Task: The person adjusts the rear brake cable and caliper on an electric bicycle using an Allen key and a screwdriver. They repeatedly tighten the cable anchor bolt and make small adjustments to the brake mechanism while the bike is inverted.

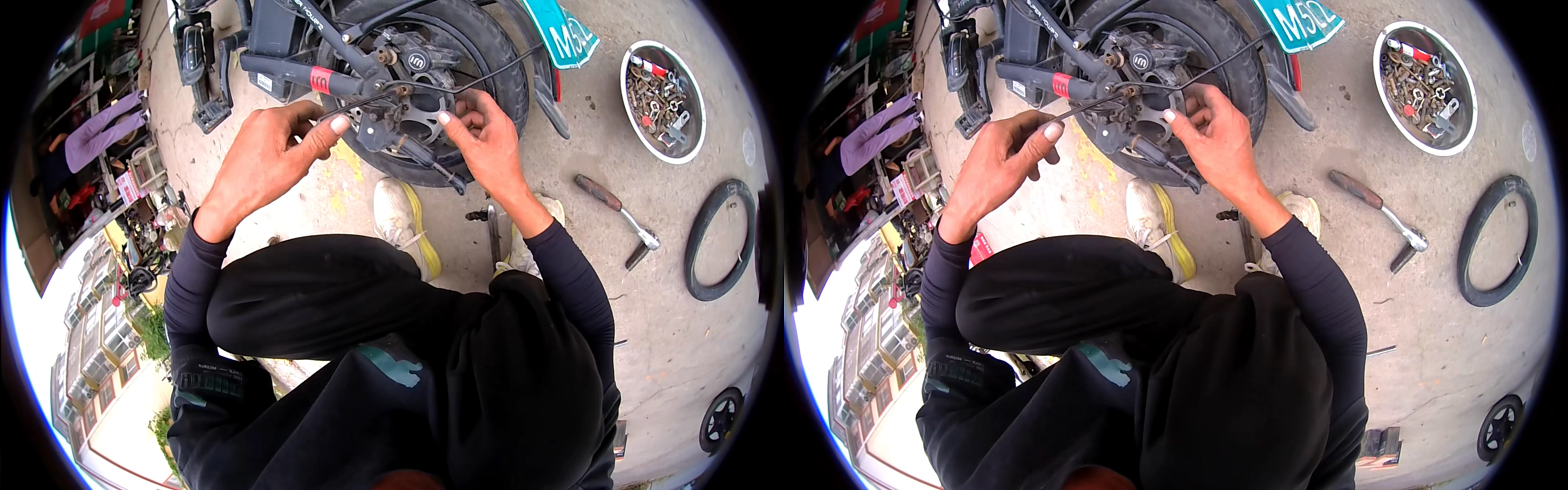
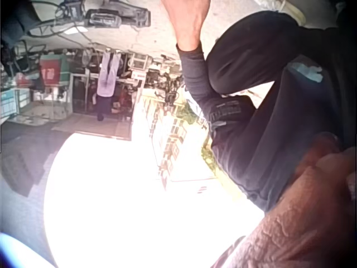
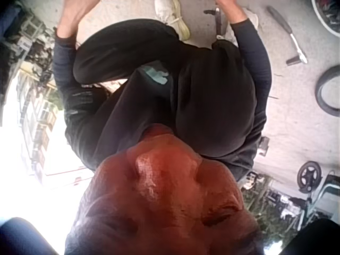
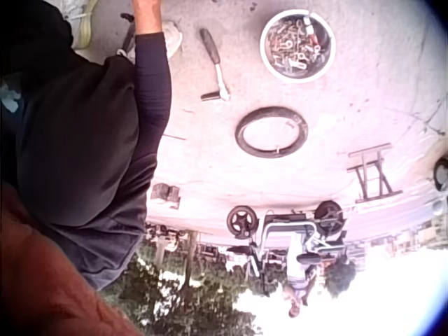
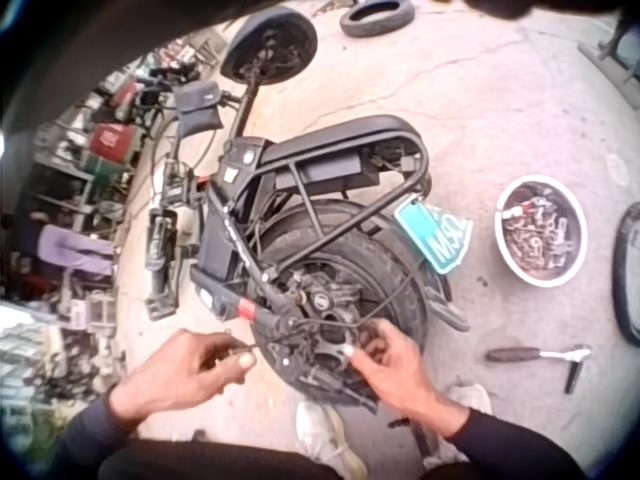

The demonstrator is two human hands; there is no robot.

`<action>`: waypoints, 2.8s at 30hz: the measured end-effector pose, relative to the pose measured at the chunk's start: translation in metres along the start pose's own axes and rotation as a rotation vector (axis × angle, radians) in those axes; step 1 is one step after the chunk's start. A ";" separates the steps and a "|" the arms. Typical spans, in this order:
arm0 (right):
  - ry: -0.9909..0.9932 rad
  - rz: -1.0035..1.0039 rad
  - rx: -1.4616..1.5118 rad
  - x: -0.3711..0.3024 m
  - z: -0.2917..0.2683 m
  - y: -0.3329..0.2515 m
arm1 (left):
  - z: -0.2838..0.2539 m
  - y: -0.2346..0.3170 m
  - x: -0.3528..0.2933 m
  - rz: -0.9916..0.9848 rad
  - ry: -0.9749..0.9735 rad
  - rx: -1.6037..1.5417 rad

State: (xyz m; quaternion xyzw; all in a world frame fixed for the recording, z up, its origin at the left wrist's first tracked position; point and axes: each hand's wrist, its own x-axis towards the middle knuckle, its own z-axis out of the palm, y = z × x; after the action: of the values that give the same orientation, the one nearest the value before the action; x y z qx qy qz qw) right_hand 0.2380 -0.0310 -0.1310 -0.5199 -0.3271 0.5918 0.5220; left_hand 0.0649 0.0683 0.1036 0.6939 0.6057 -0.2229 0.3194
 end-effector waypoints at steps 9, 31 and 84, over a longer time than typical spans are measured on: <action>-0.006 -0.001 0.001 -0.001 0.000 0.004 | 0.013 -0.017 0.009 0.527 0.277 0.657; -0.017 -0.004 -0.020 -0.001 -0.001 0.005 | -0.001 0.001 0.006 -0.052 0.029 -0.233; -0.030 -0.039 -0.072 -0.002 -0.002 0.009 | 0.010 0.002 0.002 0.486 0.235 0.391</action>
State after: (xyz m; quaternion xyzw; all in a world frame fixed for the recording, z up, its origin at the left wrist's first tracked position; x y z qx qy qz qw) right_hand 0.2372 -0.0356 -0.1392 -0.5228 -0.3661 0.5772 0.5093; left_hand 0.0677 0.0624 0.0950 0.8872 0.4007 -0.1706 0.1521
